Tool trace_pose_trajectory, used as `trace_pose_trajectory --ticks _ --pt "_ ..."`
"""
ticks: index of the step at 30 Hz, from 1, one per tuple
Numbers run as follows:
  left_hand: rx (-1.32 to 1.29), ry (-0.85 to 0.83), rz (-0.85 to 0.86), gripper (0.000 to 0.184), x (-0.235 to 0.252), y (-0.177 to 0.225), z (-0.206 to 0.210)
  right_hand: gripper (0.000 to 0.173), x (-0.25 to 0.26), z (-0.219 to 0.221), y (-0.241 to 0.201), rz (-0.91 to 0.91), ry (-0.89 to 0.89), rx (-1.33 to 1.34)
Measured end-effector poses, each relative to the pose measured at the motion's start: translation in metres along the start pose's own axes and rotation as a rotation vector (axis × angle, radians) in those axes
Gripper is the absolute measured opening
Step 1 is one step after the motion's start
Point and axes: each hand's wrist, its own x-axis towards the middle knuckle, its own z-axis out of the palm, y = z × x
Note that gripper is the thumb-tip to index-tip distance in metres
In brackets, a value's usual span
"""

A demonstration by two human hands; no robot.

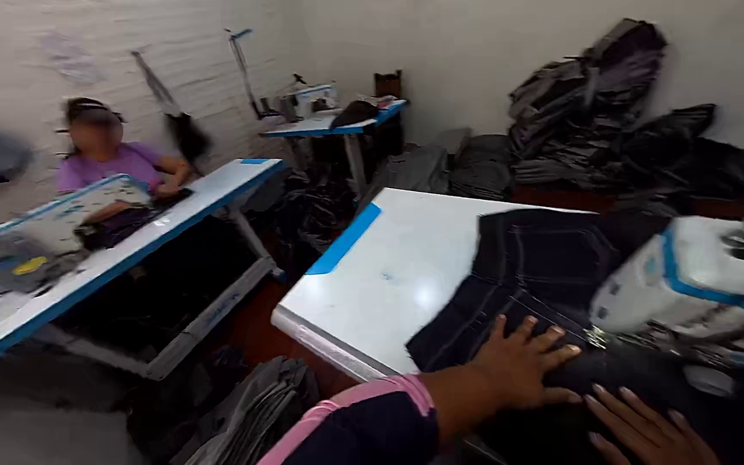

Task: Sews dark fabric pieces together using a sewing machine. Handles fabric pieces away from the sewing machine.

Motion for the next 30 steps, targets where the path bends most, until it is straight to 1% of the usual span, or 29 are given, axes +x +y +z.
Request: trace_pose_trajectory --ticks 1,2,3,4,6,8,9,11,12,18,20,22,23,24,25,26,27,28,29,30 --pt "-0.008 -0.044 -0.014 0.068 -0.002 0.003 0.001 0.055 -0.008 0.016 0.007 -0.035 0.123 -0.021" --pt "-0.002 -0.085 -0.027 0.069 -0.003 0.005 0.007 0.058 -0.016 0.03 0.009 -0.027 0.219 -0.065" --pt "0.018 -0.107 -0.038 0.071 -0.001 0.005 0.009 0.058 -0.021 0.036 0.008 -0.002 0.249 -0.087" --pt "0.044 -0.096 -0.042 0.074 0.004 0.005 0.006 0.056 -0.02 0.034 0.007 0.021 0.246 -0.091" --pt "0.092 -0.062 -0.042 0.076 0.011 0.004 0.001 0.05 -0.014 0.021 0.004 0.067 0.183 -0.055" --pt "0.132 -0.081 -0.049 0.076 0.016 0.005 -0.001 0.05 -0.012 0.012 0.002 0.103 0.117 -0.042" --pt "0.151 -0.097 -0.054 0.076 0.018 0.004 -0.001 0.051 -0.009 0.007 0.001 0.129 0.052 -0.02" --pt "0.183 -0.084 -0.052 0.076 0.024 -0.001 0.004 0.053 -0.003 -0.001 0.002 0.176 -0.07 0.032" --pt "0.196 -0.079 -0.055 0.076 0.03 -0.002 0.004 0.053 0.002 -0.004 0.006 0.184 -0.092 0.044" --pt "0.229 -0.119 -0.13 0.077 0.055 -0.003 -0.009 0.053 0.027 -0.011 0.032 0.168 -0.113 0.056" --pt "0.235 -0.098 -0.142 0.076 0.06 -0.005 -0.009 0.052 0.033 -0.009 0.043 0.142 -0.074 0.056" --pt "0.261 -0.15 -0.158 0.078 0.064 -0.003 -0.014 0.052 0.036 -0.011 0.049 0.115 -0.056 0.05" --pt "0.294 -0.21 -0.148 0.079 0.065 -0.001 -0.019 0.052 0.037 -0.012 0.05 0.111 -0.059 0.058" --pt "0.339 -0.277 -0.103 0.08 0.066 -0.002 -0.025 0.052 0.037 -0.014 0.05 0.111 -0.067 0.064" --pt "0.387 -0.321 -0.01 0.079 0.067 -0.008 -0.03 0.053 0.037 -0.017 0.049 0.118 -0.081 0.068" --pt "0.408 -0.331 0.122 0.076 0.068 -0.019 -0.033 0.053 0.036 -0.017 0.048 0.118 -0.069 0.055" --pt "0.392 -0.31 0.258 0.072 0.068 -0.034 -0.032 0.051 0.033 -0.014 0.047 0.108 -0.014 0.019" --pt "0.354 -0.277 0.342 0.069 0.067 -0.045 -0.028 0.047 0.03 -0.009 0.044 0.091 0.073 -0.022" --pt "0.316 -0.241 0.353 0.068 0.064 -0.049 -0.022 0.041 0.026 -0.003 0.04 0.065 0.168 -0.051" --pt "0.282 -0.198 0.308 0.068 0.058 -0.045 -0.016 0.039 0.022 0.002 0.033 0.031 0.252 -0.047"
